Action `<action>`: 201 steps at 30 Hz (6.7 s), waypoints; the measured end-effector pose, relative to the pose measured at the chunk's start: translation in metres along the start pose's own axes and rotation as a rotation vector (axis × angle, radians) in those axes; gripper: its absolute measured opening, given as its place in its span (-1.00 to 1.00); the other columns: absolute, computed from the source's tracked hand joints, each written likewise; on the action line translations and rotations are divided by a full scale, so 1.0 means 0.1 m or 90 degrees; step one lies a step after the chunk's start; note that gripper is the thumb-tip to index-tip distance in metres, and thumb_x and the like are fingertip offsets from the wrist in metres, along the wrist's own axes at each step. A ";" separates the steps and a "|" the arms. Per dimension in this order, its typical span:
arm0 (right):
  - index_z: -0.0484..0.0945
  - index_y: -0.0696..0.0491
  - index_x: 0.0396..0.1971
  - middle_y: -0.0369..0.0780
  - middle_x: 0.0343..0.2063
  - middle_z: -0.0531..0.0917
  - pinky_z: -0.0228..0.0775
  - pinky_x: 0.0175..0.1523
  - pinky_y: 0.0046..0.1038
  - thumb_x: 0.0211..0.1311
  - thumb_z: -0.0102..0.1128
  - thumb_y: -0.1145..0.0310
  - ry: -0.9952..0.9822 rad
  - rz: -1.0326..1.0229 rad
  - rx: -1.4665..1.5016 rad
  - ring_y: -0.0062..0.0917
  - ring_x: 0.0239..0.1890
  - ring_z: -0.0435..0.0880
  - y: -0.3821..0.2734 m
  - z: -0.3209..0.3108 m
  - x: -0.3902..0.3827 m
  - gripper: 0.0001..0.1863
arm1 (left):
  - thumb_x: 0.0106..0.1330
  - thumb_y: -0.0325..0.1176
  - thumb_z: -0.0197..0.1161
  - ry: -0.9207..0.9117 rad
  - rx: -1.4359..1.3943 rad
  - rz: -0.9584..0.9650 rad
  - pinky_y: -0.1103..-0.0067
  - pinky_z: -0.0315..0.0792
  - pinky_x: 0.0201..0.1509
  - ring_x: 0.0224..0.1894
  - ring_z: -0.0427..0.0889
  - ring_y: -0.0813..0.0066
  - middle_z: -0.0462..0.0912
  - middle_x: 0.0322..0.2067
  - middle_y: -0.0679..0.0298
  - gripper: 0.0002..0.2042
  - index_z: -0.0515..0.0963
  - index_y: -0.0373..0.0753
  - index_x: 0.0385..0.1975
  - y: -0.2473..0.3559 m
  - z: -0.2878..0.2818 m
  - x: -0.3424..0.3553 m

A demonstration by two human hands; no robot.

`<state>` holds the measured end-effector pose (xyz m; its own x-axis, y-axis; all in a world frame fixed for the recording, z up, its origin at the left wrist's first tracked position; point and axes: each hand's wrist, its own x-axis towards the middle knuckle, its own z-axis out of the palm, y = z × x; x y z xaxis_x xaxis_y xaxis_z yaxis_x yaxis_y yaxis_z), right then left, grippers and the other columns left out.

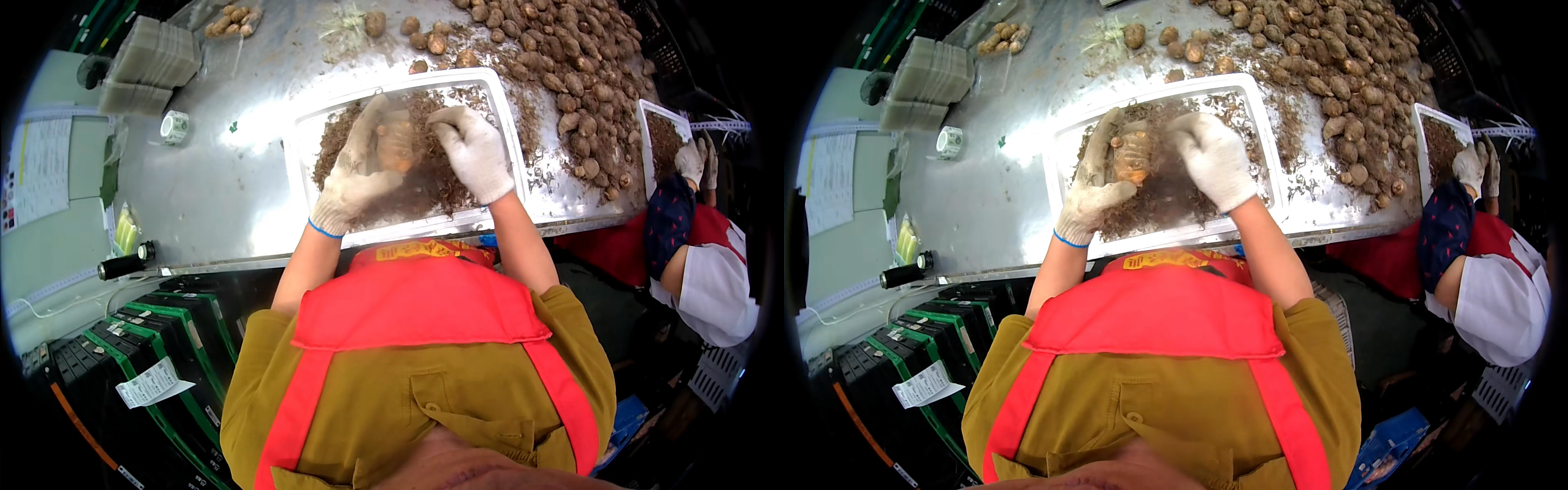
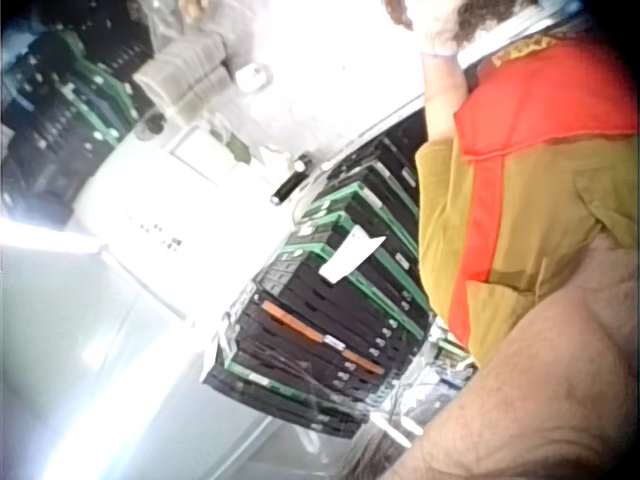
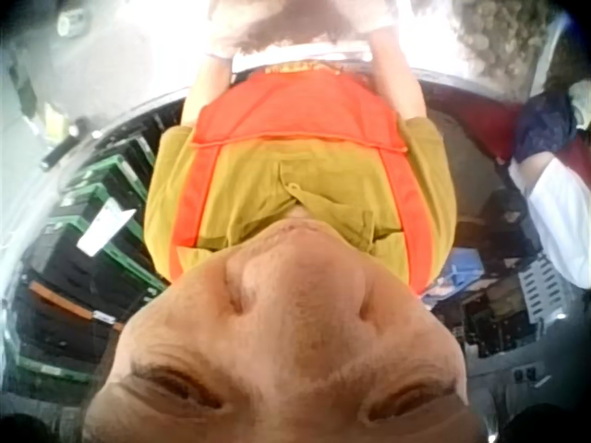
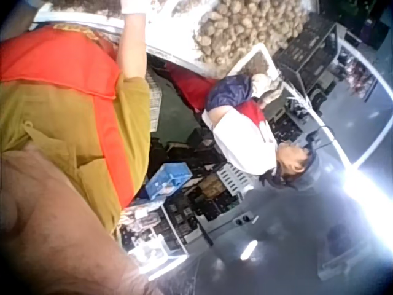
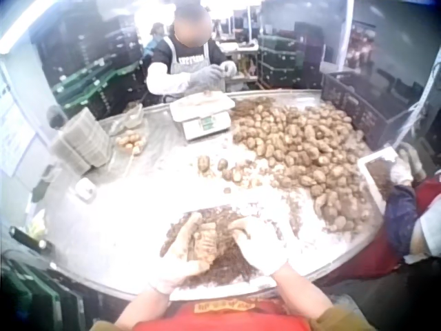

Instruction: The person peels ginger roots by hand using a white tray filled with soil as an abrasive medium. They repeatedly rub the ginger against the soil to remove the skin, then place the cleaned roots into a plastic container on the table.

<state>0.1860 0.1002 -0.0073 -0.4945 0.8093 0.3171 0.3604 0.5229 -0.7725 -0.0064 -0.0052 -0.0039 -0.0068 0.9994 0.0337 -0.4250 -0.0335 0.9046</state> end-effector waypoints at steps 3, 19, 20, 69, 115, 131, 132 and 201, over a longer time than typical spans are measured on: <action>0.71 -0.04 -0.08 -0.22 -0.15 0.77 0.60 -0.02 -0.46 0.35 0.22 0.36 -0.061 0.126 0.102 -0.43 -0.17 0.75 -0.09 -0.14 -0.03 -0.80 | 0.01 -0.69 0.31 0.001 -0.037 0.000 0.45 0.43 0.27 0.31 0.37 0.37 0.32 0.36 0.16 0.00 0.05 -0.06 0.55 -0.01 0.01 -0.01; 0.72 0.06 -0.04 -0.12 -0.05 0.76 0.54 0.14 -0.39 0.34 0.17 0.11 -0.089 0.202 0.168 -0.39 -0.02 0.74 -0.01 -0.13 -0.09 -0.61 | 0.04 -0.70 0.28 -0.010 -0.157 -0.021 0.42 0.42 0.33 0.29 0.44 0.27 0.33 0.36 0.12 -0.07 0.11 -0.12 0.52 -0.15 -0.06 0.08; 0.71 0.07 -0.02 -0.13 -0.04 0.76 0.53 0.14 -0.39 0.30 0.22 0.09 -0.123 0.275 0.170 -0.37 -0.01 0.73 -0.23 -0.14 -0.08 -0.58 | 0.03 -0.66 0.33 -0.006 -0.109 -0.035 0.40 0.41 0.35 0.29 0.45 0.27 0.32 0.37 0.08 -0.06 0.10 -0.17 0.52 -0.12 -0.04 0.08; 0.70 0.09 -0.13 -0.17 -0.25 0.76 0.61 -0.04 -0.43 0.33 0.23 0.41 -0.006 0.002 0.204 -0.49 -0.20 0.77 -0.18 -0.12 -0.13 -0.81 | 0.20 -0.70 0.29 -0.035 -0.199 -0.063 0.34 0.53 0.19 0.06 0.59 0.34 0.55 0.09 0.17 -0.36 0.38 -0.18 0.33 -0.21 0.00 0.05; 0.72 0.02 -0.13 -0.17 -0.21 0.77 0.63 -0.14 -0.42 0.35 0.20 0.25 0.045 0.090 0.129 -0.43 -0.28 0.77 0.20 0.02 -0.14 -0.77 | 0.47 0.38 -0.21 0.118 -0.320 -0.298 0.22 0.67 0.02 -0.02 0.70 -0.01 0.54 0.14 -0.21 -0.14 0.32 -0.42 0.32 -0.34 0.10 0.10; 0.70 0.09 -0.22 -0.10 -0.32 0.72 0.53 -0.07 -0.35 0.34 0.13 0.20 0.029 0.150 0.096 -0.33 -0.25 0.70 0.42 -0.04 -0.16 -0.71 | 0.52 0.30 -0.24 0.133 -0.354 -0.322 0.18 0.69 -0.05 -0.17 0.74 -0.01 0.66 -0.06 -0.16 -0.22 0.40 -0.41 0.25 -0.34 0.01 0.15; 0.70 0.09 -0.24 -0.11 -0.32 0.71 0.53 -0.07 -0.35 0.32 0.16 0.18 0.016 0.124 0.102 -0.33 -0.26 0.70 0.43 -0.04 -0.18 -0.71 | 0.51 0.32 -0.24 0.130 -0.361 -0.324 0.18 0.69 -0.05 -0.17 0.74 -0.01 0.66 -0.06 -0.15 -0.21 0.39 -0.40 0.26 -0.36 0.00 0.14; 0.53 0.23 0.16 -0.13 -0.24 0.75 0.55 -0.14 -0.40 0.29 0.31 0.31 0.299 0.417 0.245 -0.44 -0.28 0.71 2.05 -0.82 0.58 -0.51 | 0.47 -0.27 0.22 0.328 0.225 -0.391 0.61 0.50 -0.65 -0.62 0.59 0.54 0.66 -0.50 0.25 -0.75 0.60 -0.34 -0.06 -0.77 -0.39 0.45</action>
<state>0.2957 0.2763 -0.1019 0.1227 0.9845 -0.1254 0.1248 -0.1407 -0.9822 -0.0098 0.0425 -0.0887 -0.3136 0.7182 -0.6212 -0.1823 0.5965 0.7817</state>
